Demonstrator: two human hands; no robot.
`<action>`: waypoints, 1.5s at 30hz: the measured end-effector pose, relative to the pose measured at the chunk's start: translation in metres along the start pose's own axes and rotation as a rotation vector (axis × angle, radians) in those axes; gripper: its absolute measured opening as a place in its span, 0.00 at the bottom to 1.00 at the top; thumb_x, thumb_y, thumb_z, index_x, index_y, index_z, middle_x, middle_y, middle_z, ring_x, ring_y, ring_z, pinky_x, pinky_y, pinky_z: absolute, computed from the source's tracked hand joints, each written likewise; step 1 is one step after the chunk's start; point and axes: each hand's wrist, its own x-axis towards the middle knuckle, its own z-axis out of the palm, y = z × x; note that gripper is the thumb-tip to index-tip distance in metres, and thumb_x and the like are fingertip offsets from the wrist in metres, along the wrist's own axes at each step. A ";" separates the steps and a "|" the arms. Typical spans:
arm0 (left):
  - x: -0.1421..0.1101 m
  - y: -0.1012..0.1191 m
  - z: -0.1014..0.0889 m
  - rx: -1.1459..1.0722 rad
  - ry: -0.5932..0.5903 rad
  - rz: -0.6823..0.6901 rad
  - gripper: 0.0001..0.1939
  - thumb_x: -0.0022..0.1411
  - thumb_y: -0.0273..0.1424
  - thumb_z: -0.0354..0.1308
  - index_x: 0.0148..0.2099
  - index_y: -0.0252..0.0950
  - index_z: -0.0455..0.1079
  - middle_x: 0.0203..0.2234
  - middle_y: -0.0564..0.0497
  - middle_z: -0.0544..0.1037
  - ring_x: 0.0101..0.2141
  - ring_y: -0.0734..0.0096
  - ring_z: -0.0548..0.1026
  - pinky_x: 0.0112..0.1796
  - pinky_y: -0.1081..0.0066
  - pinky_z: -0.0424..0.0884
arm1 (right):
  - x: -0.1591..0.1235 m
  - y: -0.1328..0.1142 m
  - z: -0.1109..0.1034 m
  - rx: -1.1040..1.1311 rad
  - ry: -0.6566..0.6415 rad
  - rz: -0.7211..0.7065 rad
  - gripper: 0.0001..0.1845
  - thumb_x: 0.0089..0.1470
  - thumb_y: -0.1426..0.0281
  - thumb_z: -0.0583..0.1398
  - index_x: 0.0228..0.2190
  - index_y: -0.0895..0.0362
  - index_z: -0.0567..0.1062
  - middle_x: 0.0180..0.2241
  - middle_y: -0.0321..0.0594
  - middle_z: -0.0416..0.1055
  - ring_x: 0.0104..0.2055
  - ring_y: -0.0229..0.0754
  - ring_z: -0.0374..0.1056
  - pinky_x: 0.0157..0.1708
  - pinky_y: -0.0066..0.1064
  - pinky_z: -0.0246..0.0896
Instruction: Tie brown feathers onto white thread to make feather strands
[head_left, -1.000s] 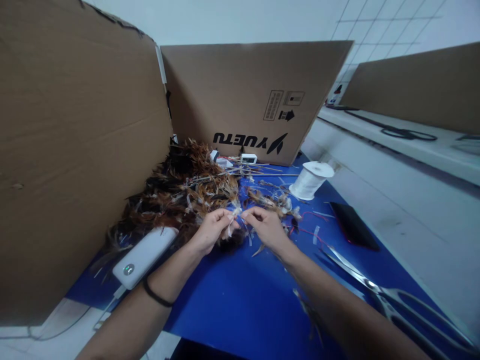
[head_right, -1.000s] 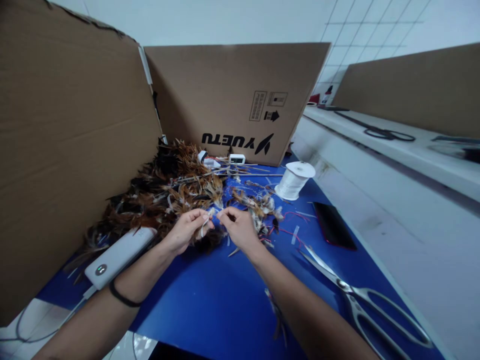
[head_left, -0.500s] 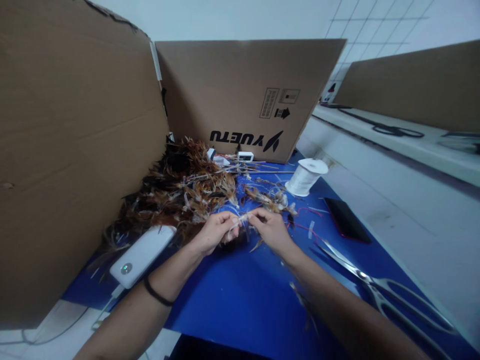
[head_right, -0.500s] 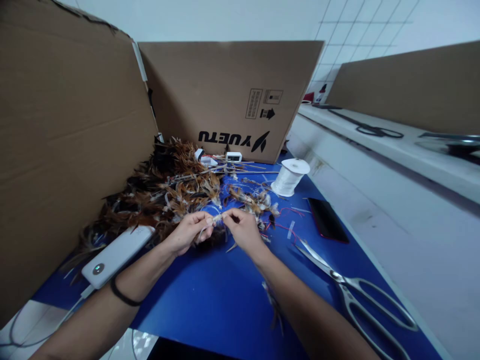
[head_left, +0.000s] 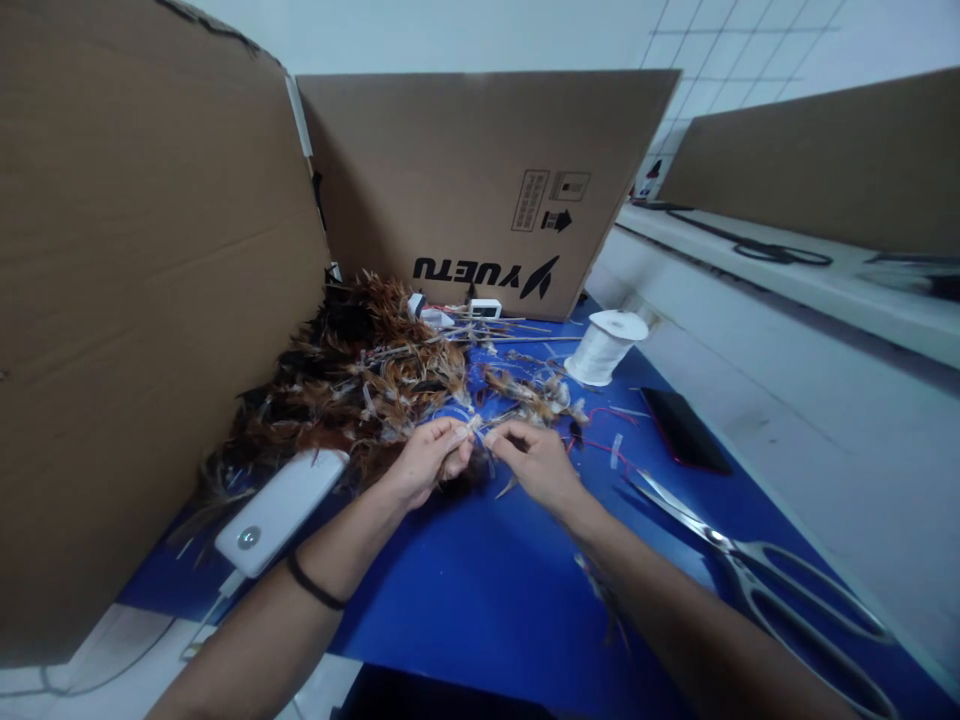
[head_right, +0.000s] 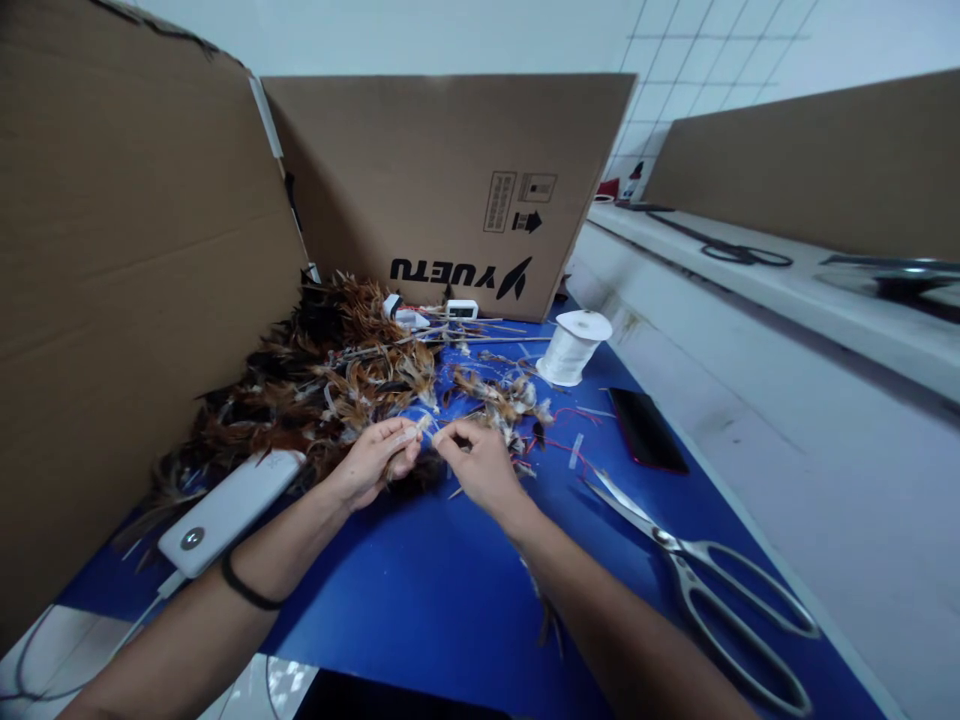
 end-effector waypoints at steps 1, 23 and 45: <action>0.000 -0.001 0.000 0.004 0.010 0.001 0.14 0.53 0.39 0.60 0.30 0.32 0.64 0.17 0.57 0.67 0.14 0.86 0.58 0.16 0.81 0.51 | -0.004 -0.001 0.000 -0.025 0.010 -0.037 0.10 0.49 0.67 0.57 0.21 0.57 0.73 0.20 0.33 0.67 0.25 0.36 0.62 0.28 0.27 0.55; -0.006 -0.012 0.009 0.570 0.103 0.237 0.11 0.62 0.35 0.47 0.29 0.35 0.61 0.17 0.57 0.70 0.14 0.82 0.62 0.18 0.79 0.58 | -0.025 -0.013 -0.008 -0.233 0.050 -0.311 0.10 0.52 0.75 0.56 0.21 0.56 0.71 0.21 0.34 0.66 0.27 0.37 0.62 0.32 0.31 0.55; -0.011 -0.010 0.012 0.562 0.061 0.236 0.15 0.63 0.35 0.46 0.27 0.34 0.64 0.13 0.58 0.64 0.14 0.81 0.61 0.20 0.79 0.58 | -0.017 0.000 0.005 -0.527 0.228 -0.483 0.06 0.50 0.75 0.57 0.24 0.55 0.71 0.24 0.36 0.71 0.31 0.40 0.66 0.37 0.34 0.55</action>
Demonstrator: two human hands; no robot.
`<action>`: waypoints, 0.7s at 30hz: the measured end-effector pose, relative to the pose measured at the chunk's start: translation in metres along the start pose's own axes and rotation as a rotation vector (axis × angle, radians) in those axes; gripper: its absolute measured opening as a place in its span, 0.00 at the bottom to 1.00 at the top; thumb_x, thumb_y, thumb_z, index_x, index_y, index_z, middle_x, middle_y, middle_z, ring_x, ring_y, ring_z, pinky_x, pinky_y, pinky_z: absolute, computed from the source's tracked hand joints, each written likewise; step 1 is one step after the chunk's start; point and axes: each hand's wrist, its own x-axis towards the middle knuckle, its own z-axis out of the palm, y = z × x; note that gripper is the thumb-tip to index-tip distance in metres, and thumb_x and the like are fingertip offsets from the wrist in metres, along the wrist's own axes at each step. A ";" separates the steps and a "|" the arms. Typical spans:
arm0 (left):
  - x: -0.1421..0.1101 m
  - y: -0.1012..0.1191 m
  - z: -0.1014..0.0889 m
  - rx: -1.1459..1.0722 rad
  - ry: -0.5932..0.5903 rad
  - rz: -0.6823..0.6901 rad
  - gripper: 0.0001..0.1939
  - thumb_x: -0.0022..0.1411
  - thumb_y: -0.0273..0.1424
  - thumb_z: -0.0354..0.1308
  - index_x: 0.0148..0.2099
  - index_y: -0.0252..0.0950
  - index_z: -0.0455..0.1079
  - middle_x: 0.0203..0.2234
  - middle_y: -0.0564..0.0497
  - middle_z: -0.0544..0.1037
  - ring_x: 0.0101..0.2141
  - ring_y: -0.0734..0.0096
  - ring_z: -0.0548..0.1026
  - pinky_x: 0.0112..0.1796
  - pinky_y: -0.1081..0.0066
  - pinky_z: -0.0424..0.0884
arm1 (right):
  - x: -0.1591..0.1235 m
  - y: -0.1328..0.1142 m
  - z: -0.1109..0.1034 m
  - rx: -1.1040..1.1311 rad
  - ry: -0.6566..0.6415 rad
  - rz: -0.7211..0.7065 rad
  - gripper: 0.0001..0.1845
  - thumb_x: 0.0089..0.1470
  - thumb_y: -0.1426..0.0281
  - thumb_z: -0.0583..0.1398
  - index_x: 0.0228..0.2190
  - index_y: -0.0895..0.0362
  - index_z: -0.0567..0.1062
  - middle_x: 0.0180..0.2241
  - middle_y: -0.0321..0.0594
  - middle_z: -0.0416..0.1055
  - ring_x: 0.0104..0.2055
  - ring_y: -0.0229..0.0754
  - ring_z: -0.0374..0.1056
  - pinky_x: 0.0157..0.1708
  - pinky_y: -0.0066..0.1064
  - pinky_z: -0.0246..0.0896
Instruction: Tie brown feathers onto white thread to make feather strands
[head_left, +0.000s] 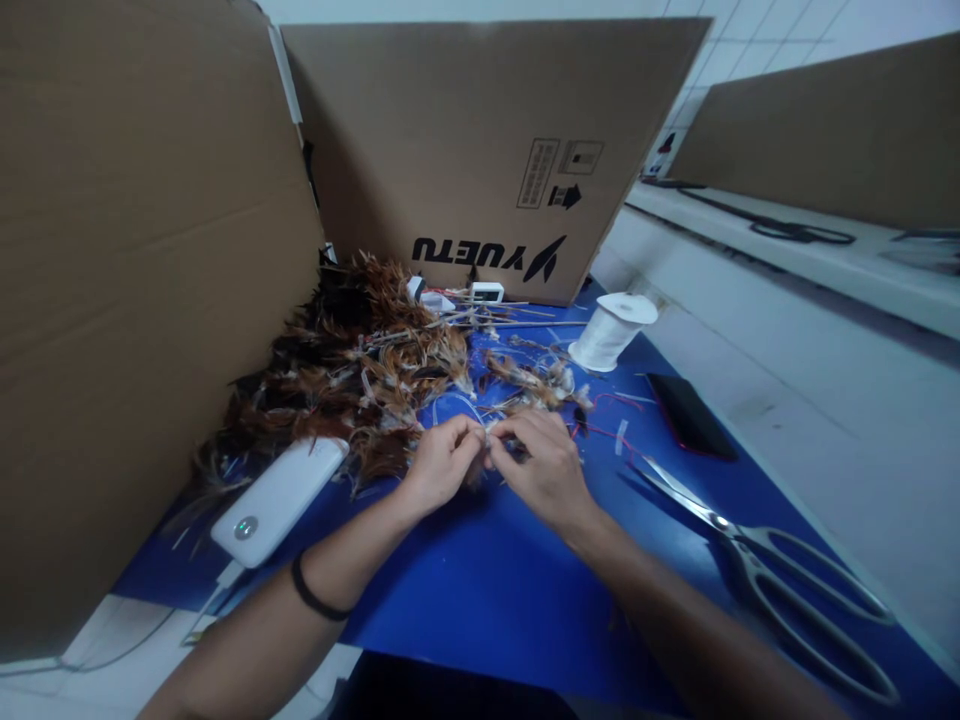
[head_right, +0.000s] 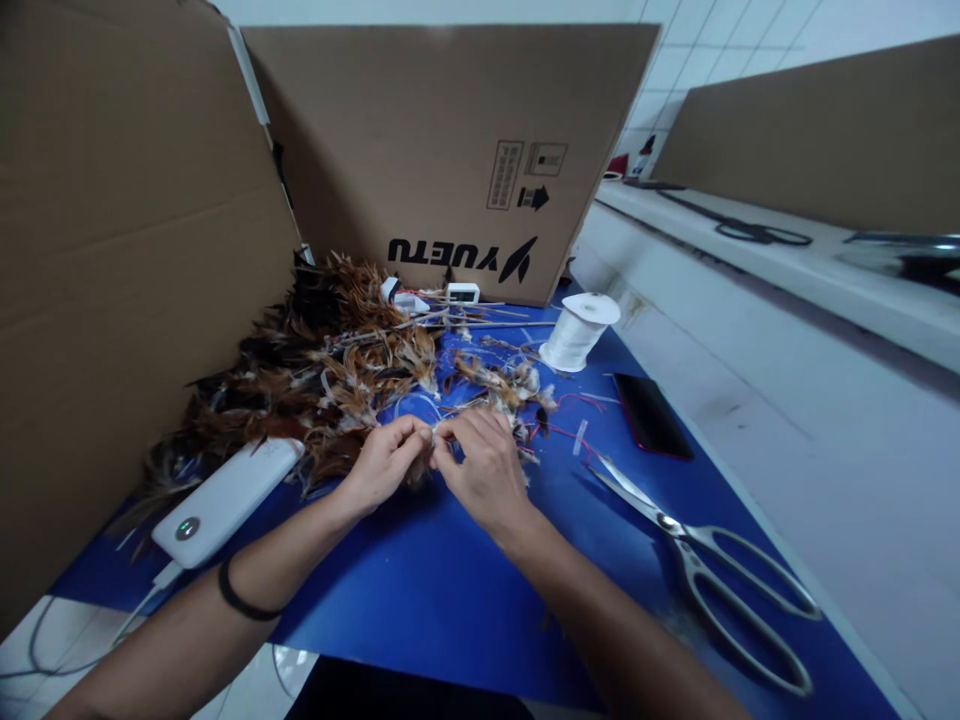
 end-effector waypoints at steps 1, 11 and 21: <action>0.000 0.001 0.000 0.006 -0.002 0.000 0.15 0.63 0.35 0.46 0.26 0.34 0.64 0.13 0.58 0.63 0.14 0.81 0.61 0.20 0.78 0.58 | 0.000 0.000 0.000 -0.004 -0.002 -0.005 0.06 0.49 0.76 0.57 0.23 0.55 0.71 0.24 0.36 0.71 0.31 0.40 0.66 0.37 0.35 0.55; 0.004 -0.002 -0.001 0.097 0.078 0.016 0.11 0.57 0.34 0.53 0.29 0.34 0.72 0.21 0.54 0.72 0.25 0.74 0.67 0.28 0.76 0.62 | 0.000 0.000 0.002 0.008 -0.036 0.057 0.05 0.47 0.76 0.56 0.23 0.55 0.68 0.24 0.37 0.68 0.30 0.41 0.64 0.37 0.35 0.55; 0.003 -0.001 0.006 -0.256 0.105 -0.187 0.12 0.52 0.37 0.58 0.29 0.31 0.71 0.18 0.56 0.66 0.19 0.80 0.59 0.22 0.77 0.54 | 0.002 -0.001 0.003 0.411 -0.100 0.544 0.04 0.45 0.69 0.58 0.23 0.57 0.71 0.22 0.34 0.70 0.25 0.37 0.64 0.27 0.29 0.59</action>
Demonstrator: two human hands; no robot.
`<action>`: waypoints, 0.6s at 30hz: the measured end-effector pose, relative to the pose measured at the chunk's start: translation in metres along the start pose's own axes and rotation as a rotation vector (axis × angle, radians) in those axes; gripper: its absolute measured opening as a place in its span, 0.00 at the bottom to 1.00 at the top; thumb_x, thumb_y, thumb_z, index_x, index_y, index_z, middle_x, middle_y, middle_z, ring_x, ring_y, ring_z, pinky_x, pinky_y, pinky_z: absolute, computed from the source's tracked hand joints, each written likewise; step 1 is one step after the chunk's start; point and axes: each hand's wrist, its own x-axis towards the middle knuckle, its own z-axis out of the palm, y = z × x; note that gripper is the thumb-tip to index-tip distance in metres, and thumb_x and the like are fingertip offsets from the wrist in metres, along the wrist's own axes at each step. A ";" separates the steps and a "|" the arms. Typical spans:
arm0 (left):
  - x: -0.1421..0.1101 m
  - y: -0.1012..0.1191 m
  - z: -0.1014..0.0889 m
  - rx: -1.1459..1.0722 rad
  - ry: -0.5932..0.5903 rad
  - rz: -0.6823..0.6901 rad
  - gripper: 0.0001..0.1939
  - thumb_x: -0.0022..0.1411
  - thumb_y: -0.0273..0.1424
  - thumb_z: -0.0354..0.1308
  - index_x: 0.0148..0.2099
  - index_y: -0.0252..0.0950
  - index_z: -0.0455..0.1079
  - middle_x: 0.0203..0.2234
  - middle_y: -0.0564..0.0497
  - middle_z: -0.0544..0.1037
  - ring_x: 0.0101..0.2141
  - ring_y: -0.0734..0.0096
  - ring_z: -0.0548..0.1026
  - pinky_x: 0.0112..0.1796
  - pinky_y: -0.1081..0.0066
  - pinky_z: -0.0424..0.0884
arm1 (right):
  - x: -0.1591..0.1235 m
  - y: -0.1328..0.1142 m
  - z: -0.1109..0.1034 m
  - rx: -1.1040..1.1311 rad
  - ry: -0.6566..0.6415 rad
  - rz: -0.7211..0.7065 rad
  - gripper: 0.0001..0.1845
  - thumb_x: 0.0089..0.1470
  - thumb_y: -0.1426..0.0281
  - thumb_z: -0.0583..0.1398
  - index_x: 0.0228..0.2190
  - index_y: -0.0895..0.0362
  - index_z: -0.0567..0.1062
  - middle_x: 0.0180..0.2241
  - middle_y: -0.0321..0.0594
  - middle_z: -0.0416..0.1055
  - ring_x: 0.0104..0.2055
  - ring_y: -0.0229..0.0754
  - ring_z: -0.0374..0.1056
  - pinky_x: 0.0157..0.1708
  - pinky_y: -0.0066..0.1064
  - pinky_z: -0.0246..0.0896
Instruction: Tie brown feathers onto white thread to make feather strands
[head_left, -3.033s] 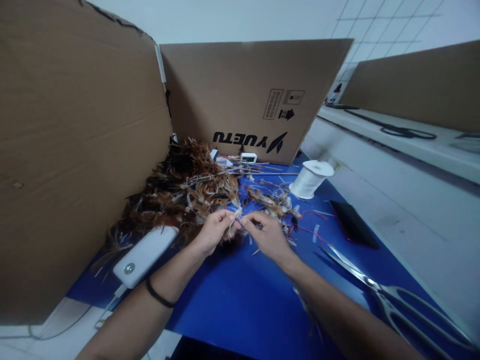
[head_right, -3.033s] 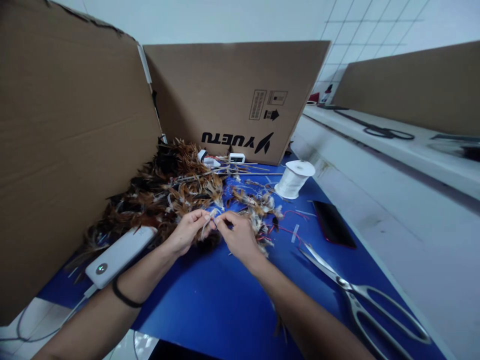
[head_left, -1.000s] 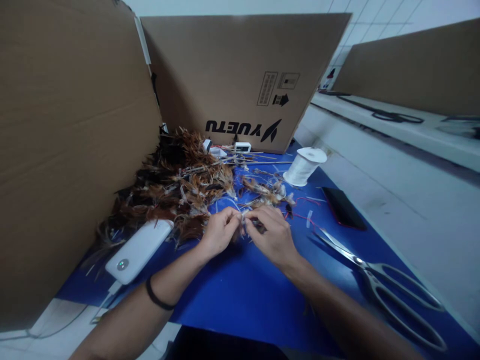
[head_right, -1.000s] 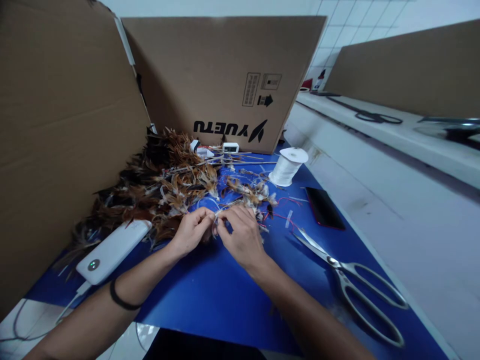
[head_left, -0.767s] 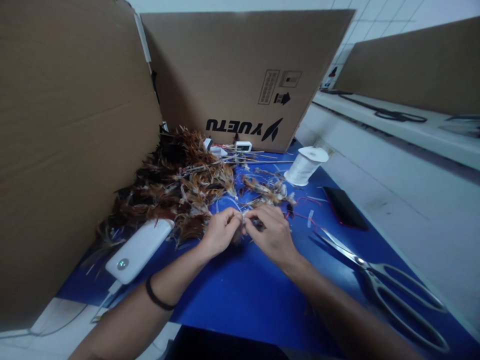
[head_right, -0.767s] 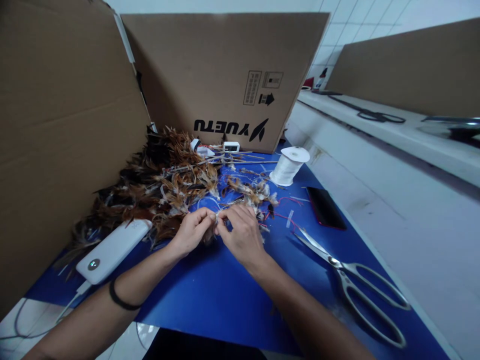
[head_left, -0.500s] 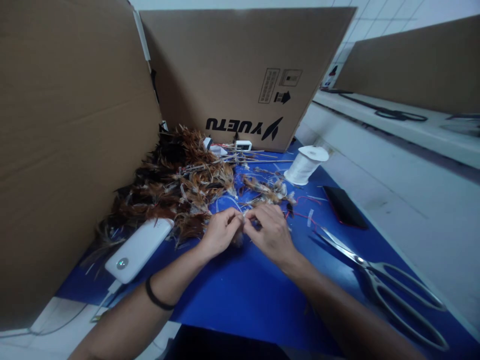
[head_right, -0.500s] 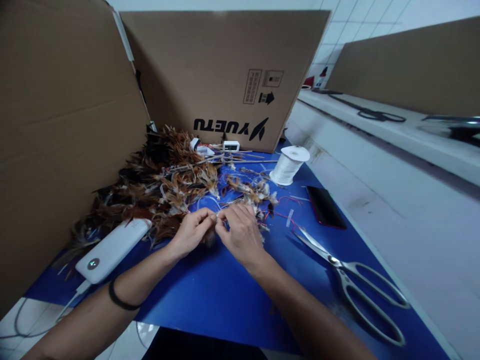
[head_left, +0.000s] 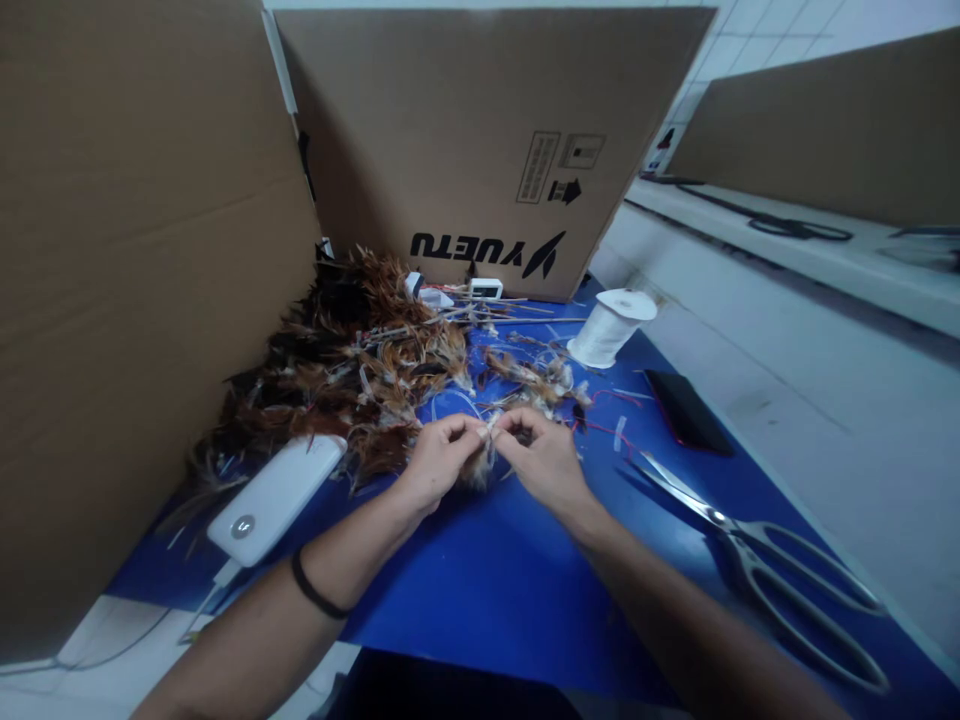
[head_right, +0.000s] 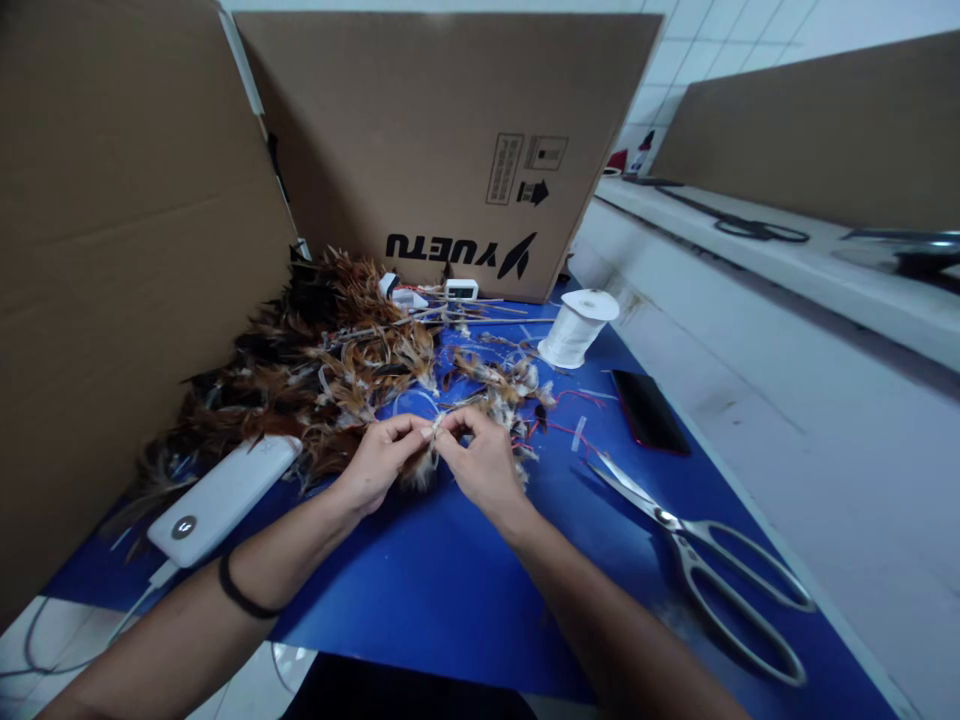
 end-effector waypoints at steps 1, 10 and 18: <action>0.000 0.002 -0.001 -0.006 -0.028 -0.018 0.12 0.52 0.37 0.58 0.29 0.31 0.70 0.18 0.56 0.66 0.19 0.81 0.59 0.22 0.77 0.54 | 0.001 0.000 -0.002 -0.014 -0.027 -0.001 0.04 0.44 0.69 0.58 0.23 0.57 0.71 0.22 0.34 0.70 0.25 0.37 0.64 0.26 0.28 0.59; 0.006 0.001 -0.007 0.130 -0.104 0.082 0.09 0.53 0.33 0.56 0.29 0.31 0.70 0.21 0.55 0.69 0.25 0.77 0.64 0.29 0.76 0.59 | -0.001 -0.013 -0.013 -0.268 -0.118 -0.266 0.05 0.41 0.77 0.57 0.20 0.56 0.71 0.21 0.35 0.70 0.26 0.37 0.65 0.28 0.29 0.58; 0.006 -0.003 -0.008 0.165 -0.035 0.164 0.08 0.54 0.34 0.56 0.29 0.32 0.69 0.21 0.54 0.68 0.24 0.77 0.63 0.28 0.76 0.59 | -0.003 -0.006 -0.003 0.075 -0.067 0.077 0.04 0.41 0.71 0.58 0.20 0.58 0.71 0.19 0.33 0.68 0.21 0.34 0.60 0.22 0.26 0.55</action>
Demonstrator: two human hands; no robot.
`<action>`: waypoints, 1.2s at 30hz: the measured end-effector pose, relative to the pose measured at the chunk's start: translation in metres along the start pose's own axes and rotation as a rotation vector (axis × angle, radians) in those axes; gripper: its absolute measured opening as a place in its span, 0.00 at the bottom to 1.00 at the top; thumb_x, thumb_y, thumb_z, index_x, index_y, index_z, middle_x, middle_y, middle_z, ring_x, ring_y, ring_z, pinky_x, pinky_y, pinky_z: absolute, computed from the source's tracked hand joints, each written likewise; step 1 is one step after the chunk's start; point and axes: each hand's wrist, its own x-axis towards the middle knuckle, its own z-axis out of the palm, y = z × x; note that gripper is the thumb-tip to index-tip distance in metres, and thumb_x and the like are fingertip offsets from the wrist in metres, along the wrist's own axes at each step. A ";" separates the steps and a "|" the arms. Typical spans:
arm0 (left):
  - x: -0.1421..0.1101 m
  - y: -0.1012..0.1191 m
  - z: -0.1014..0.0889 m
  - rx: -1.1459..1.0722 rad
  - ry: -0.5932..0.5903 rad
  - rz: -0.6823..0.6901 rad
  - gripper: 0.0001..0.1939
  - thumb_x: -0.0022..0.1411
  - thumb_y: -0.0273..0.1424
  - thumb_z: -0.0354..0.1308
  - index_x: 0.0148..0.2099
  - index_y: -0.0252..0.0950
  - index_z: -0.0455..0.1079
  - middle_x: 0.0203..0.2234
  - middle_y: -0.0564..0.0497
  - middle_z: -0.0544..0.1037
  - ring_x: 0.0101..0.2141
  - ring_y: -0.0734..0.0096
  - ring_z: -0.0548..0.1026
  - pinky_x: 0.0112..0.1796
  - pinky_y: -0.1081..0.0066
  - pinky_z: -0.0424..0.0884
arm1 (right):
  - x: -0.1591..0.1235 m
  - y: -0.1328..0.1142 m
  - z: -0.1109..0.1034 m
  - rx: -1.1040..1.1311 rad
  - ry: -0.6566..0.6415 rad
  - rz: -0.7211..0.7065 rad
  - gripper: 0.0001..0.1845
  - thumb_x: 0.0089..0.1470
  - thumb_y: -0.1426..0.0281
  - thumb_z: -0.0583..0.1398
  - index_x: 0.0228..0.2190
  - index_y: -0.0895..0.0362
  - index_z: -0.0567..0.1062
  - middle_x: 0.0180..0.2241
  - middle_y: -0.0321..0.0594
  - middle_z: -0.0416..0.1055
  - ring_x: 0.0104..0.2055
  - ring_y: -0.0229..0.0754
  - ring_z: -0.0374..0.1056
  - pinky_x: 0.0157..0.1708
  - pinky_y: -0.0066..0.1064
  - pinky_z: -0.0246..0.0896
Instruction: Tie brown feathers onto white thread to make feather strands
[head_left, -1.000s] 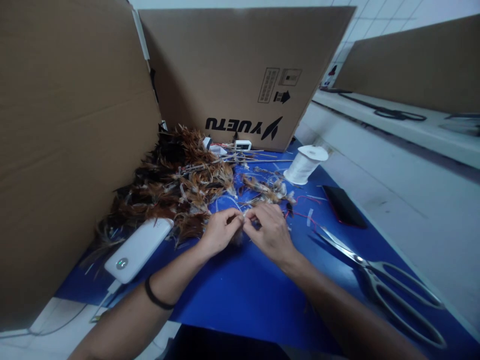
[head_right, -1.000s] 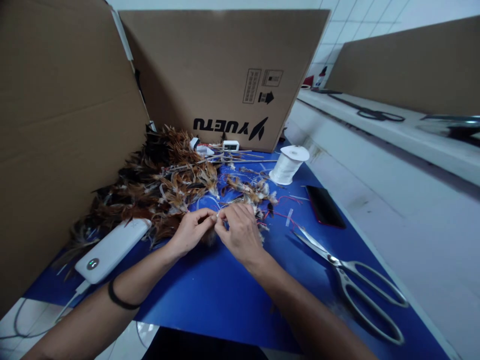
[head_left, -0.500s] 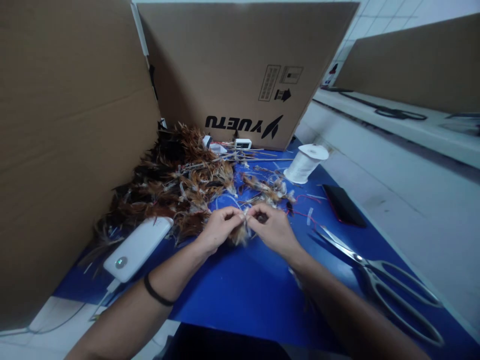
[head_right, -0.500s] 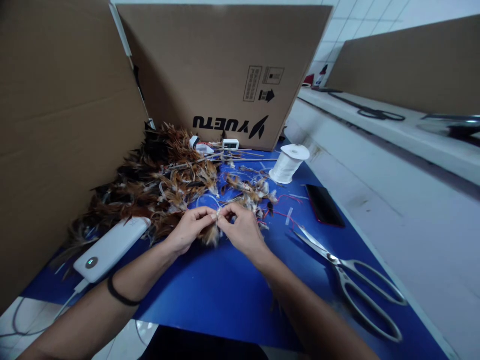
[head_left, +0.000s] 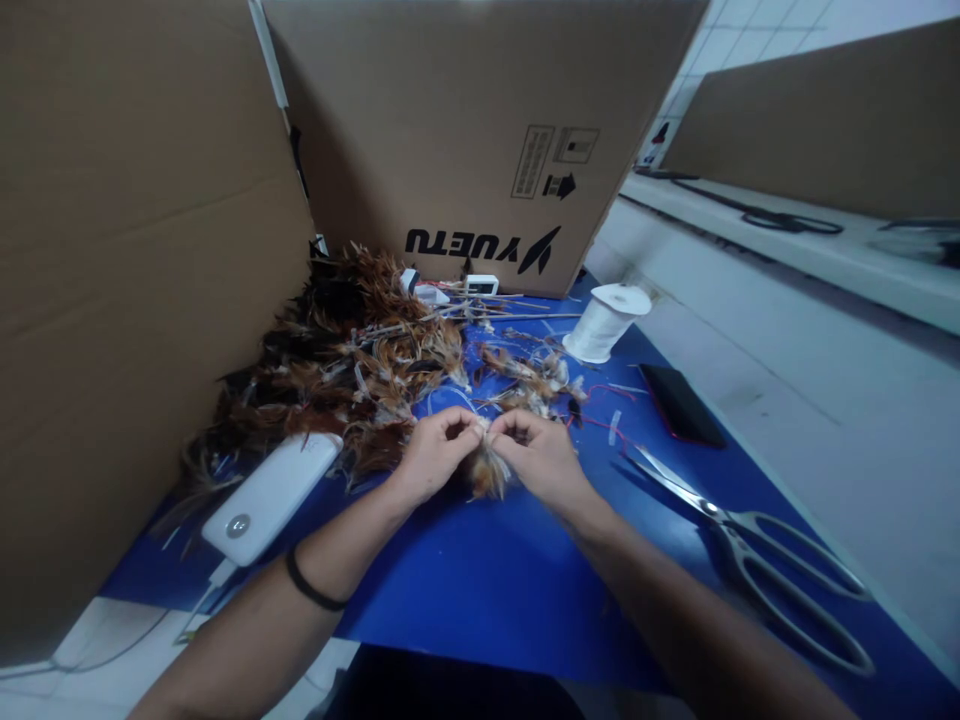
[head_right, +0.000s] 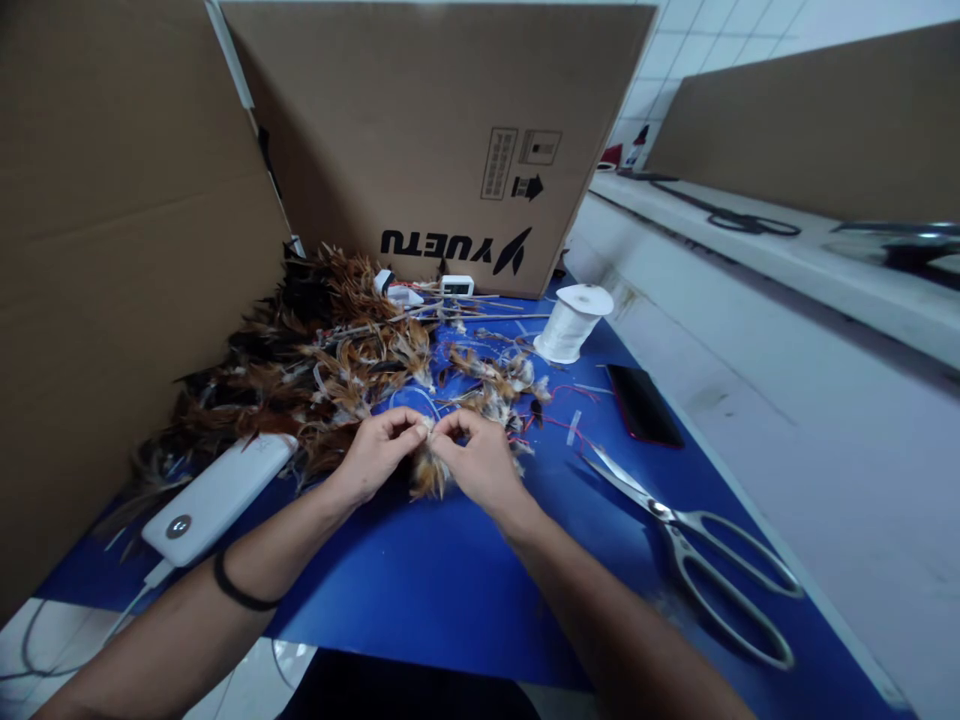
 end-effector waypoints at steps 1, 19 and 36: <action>0.000 0.000 0.000 -0.003 0.000 0.002 0.09 0.54 0.34 0.56 0.29 0.32 0.69 0.21 0.54 0.68 0.24 0.77 0.63 0.27 0.76 0.59 | 0.001 0.002 0.000 0.060 -0.007 0.053 0.04 0.41 0.71 0.58 0.20 0.58 0.71 0.18 0.32 0.66 0.20 0.33 0.58 0.20 0.26 0.54; 0.000 0.003 0.000 0.028 -0.033 0.012 0.09 0.55 0.34 0.56 0.29 0.32 0.71 0.22 0.54 0.71 0.25 0.76 0.65 0.30 0.75 0.62 | -0.003 0.001 -0.014 -0.456 0.058 -0.604 0.05 0.50 0.74 0.57 0.24 0.55 0.70 0.24 0.36 0.70 0.30 0.40 0.65 0.38 0.36 0.56; -0.002 0.001 -0.001 0.109 -0.147 0.029 0.04 0.50 0.26 0.55 0.31 0.32 0.68 0.23 0.55 0.69 0.25 0.78 0.65 0.28 0.77 0.62 | -0.015 0.000 -0.012 -0.352 0.035 -0.356 0.05 0.43 0.76 0.57 0.21 0.55 0.69 0.22 0.34 0.68 0.28 0.38 0.63 0.33 0.31 0.57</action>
